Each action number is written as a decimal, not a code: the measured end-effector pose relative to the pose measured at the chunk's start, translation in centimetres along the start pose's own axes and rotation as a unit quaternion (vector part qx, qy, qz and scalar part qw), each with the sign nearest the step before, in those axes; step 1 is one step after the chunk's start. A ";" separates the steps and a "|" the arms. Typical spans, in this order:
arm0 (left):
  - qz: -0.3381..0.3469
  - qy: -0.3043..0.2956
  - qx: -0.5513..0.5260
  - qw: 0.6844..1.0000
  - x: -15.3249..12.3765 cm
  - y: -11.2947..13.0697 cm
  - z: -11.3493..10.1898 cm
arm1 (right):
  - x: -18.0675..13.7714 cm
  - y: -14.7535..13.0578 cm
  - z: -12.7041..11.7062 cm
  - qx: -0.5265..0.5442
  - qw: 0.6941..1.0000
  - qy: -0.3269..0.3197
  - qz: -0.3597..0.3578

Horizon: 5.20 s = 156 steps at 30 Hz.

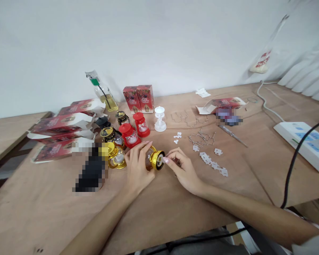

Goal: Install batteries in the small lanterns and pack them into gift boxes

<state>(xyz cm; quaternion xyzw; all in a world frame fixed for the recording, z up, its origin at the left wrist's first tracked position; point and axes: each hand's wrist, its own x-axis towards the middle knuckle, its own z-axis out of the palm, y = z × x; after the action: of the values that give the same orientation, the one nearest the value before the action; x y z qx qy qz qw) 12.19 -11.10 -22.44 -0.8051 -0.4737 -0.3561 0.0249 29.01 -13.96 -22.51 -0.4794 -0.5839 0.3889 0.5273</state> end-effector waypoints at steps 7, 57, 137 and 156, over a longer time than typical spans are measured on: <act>0.013 0.004 0.095 0.995 -0.3 0.8 0.3 | 0.2 0.7 0.5 0.019 0.997 0.055 0.046; 0.010 -0.015 0.146 0.989 -0.4 1.4 0.2 | 0.2 -0.2 0.2 0.013 0.998 0.054 0.020; 0.069 0.012 -0.156 0.985 0.8 -0.6 -0.4 | 4.0 1.1 -5.2 -0.294 0.946 -0.137 0.005; 0.073 -0.008 -0.162 0.984 0.8 -0.5 -0.5 | 4.6 1.0 -6.2 -0.238 0.953 -0.187 0.034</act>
<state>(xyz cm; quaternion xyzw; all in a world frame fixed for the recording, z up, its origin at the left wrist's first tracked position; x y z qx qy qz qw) 11.76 -10.44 -21.72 -0.8335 -0.3502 -0.4192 -0.0836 35.39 -9.60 -21.47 -0.5291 -0.7310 0.3388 0.2662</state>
